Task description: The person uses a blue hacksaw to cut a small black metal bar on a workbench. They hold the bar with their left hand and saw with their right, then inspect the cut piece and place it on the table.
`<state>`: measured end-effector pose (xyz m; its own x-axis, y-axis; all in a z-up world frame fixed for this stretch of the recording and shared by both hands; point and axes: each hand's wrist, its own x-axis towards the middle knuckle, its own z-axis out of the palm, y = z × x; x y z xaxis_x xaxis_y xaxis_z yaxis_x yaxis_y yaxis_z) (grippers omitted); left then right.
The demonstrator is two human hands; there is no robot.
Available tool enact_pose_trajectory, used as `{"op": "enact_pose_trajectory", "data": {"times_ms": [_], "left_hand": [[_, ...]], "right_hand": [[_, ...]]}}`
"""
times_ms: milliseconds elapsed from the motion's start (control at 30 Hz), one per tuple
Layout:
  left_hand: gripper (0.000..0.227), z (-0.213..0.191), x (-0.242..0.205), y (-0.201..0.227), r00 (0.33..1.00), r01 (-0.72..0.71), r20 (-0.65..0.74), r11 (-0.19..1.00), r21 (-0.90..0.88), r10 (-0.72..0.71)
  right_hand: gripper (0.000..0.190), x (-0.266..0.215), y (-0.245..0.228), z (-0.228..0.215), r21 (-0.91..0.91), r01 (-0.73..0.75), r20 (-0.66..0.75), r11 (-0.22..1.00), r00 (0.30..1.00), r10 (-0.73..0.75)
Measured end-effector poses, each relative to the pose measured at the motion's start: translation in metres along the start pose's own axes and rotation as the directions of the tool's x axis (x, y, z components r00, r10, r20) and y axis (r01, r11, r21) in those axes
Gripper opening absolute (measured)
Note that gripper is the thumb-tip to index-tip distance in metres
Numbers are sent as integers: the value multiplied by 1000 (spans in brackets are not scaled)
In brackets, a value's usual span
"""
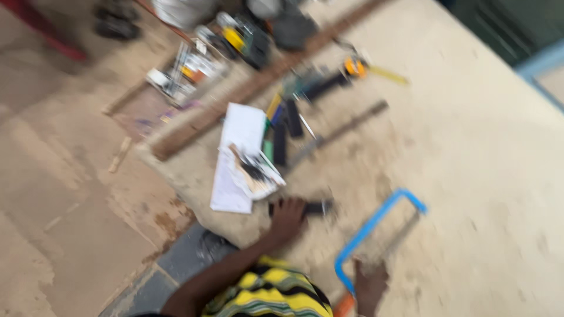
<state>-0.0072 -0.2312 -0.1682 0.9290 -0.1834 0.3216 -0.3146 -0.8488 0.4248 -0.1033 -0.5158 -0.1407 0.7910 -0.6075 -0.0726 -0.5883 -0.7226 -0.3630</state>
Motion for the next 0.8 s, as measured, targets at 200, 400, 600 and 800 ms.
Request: {"op": "enact_pose_trajectory", "data": {"times_ms": [200,400,600,800], "left_hand": [[57,9,56,21,999,3,51,995,-99,2],[58,2,84,39,982,-155,85,981,-120,166],[48,12,94,34,968,-203,116,965,-165,223],[49,12,93,34,962,-201,134,948,-248,239]], "right_hand": [[100,-107,8,19,42,-78,-46,996,996,80],[66,-95,40,27,194,-66,-121,979,988,91],[36,-69,59,17,172,-16,-86,985,996,31],[45,-88,24,-15,666,-302,246,683,952,181]]}}
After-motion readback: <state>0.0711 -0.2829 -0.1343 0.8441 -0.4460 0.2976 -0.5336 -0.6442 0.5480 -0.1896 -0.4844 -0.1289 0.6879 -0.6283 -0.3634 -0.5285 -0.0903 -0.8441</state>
